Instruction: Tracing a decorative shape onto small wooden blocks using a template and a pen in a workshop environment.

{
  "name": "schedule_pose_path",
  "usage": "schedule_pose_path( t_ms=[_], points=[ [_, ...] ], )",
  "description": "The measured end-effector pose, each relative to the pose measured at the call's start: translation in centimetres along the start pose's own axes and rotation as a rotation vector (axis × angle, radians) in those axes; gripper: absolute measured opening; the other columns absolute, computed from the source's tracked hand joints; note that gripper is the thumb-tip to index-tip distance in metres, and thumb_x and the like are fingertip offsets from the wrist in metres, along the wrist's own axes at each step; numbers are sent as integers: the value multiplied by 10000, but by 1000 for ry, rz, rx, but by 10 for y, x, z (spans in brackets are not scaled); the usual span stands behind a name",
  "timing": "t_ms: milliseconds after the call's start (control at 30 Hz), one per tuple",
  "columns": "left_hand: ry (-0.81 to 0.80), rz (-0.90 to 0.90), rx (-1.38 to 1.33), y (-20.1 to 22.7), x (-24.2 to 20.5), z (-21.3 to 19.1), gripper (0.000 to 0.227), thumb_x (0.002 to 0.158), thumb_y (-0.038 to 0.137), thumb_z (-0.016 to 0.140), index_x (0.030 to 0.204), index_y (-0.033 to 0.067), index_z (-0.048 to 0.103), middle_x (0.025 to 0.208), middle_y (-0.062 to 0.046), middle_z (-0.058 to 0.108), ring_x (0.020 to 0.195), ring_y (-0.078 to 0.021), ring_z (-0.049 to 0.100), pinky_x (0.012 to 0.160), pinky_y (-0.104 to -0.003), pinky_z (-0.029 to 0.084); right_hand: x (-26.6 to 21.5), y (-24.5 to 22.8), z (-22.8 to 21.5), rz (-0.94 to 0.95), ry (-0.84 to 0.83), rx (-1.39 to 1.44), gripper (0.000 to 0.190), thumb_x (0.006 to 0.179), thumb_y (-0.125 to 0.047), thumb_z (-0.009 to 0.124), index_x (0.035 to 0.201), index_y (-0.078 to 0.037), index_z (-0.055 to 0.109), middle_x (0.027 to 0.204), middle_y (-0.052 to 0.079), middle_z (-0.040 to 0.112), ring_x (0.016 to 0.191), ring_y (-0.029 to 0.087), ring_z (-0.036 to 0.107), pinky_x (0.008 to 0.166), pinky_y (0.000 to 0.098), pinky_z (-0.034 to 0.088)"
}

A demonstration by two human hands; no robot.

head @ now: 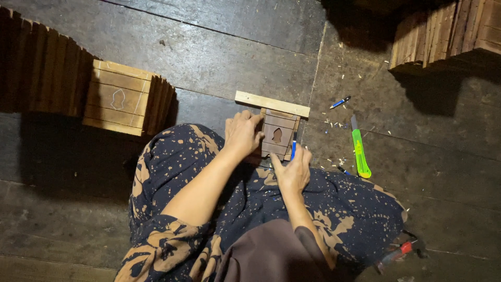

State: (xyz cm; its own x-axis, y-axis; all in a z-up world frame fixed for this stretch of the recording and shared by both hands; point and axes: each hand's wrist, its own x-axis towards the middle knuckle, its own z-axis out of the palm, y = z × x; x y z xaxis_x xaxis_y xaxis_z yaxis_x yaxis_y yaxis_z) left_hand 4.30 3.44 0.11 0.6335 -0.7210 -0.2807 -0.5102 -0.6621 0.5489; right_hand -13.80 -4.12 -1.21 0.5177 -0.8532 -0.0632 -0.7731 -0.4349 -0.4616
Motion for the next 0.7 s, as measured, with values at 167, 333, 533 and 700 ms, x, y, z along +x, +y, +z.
schedule_pose_path(
  t_ms=[167,333,533,700],
  points=[
    [-22,26,-7,2,-1,4,543,804,292,823,1320,225,666,1159,-28,618,1137,-275,594,958,-449,430,-2,27,14,59,-49,-7,553,739,-374,887,1227,-237,667,1087,47,595,938,414,710,768,559,594],
    [-36,17,9,3,-1,1,577,796,281,831,1341,228,652,1180,-30,617,1153,-273,583,967,-438,429,1,27,18,27,-29,3,524,758,-380,886,1220,-241,681,1083,26,598,952,388,715,790,535,598],
    [13,55,20,12,-7,-8,615,778,285,850,1348,195,635,1226,-49,600,1200,-291,547,975,-444,419,3,38,19,-77,41,49,514,723,-338,921,1179,-220,715,1052,35,593,966,366,703,809,484,579],
    [24,264,175,28,-18,-20,732,740,482,865,1375,218,615,1406,-26,536,1319,-278,436,1032,-460,377,25,37,-10,-153,321,323,229,1059,-217,679,914,-40,677,800,154,566,787,387,633,754,414,481]
  ],
)
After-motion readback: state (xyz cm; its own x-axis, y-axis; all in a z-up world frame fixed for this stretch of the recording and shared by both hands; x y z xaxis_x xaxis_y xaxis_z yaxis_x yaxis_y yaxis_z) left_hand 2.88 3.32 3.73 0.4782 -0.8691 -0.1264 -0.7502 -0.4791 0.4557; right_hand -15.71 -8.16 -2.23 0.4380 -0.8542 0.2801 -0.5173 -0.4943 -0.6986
